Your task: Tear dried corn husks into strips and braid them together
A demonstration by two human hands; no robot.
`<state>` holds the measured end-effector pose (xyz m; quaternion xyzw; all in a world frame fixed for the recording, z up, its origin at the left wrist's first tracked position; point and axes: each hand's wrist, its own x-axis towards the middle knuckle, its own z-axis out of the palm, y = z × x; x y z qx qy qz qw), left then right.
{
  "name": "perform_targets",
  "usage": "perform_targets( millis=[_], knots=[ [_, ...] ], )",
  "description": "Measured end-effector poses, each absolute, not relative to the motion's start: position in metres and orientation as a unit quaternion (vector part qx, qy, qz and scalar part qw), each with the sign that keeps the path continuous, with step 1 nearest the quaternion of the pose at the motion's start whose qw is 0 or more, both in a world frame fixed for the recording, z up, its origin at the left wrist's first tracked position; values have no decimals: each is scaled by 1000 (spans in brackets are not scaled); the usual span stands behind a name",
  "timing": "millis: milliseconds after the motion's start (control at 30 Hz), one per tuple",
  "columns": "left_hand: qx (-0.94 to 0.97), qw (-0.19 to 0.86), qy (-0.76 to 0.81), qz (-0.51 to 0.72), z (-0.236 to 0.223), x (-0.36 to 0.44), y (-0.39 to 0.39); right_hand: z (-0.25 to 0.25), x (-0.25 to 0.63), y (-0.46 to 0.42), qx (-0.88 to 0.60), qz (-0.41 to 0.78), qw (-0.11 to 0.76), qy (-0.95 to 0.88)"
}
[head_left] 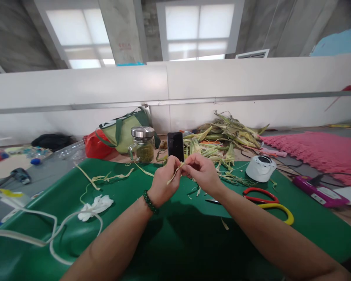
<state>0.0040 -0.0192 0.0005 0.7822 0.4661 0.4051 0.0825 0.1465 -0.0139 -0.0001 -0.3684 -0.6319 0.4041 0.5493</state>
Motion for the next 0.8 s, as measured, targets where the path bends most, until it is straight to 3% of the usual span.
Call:
perform_targets(
  millis=[167,333,567,800],
  knots=[
    [785,96,463,400,0,4,-19,1,151,-15,-361,340,551,-672],
    [825,88,433,353,-2,6,-19,13,168,-10,-382,374,413,-738],
    [858,103,402,302,-5,9,-19,19,176,-11,-404,135,378,-822],
    [811,309,335,367,2,10,-19,19,175,-10,-388,88,436,-807]
  ],
)
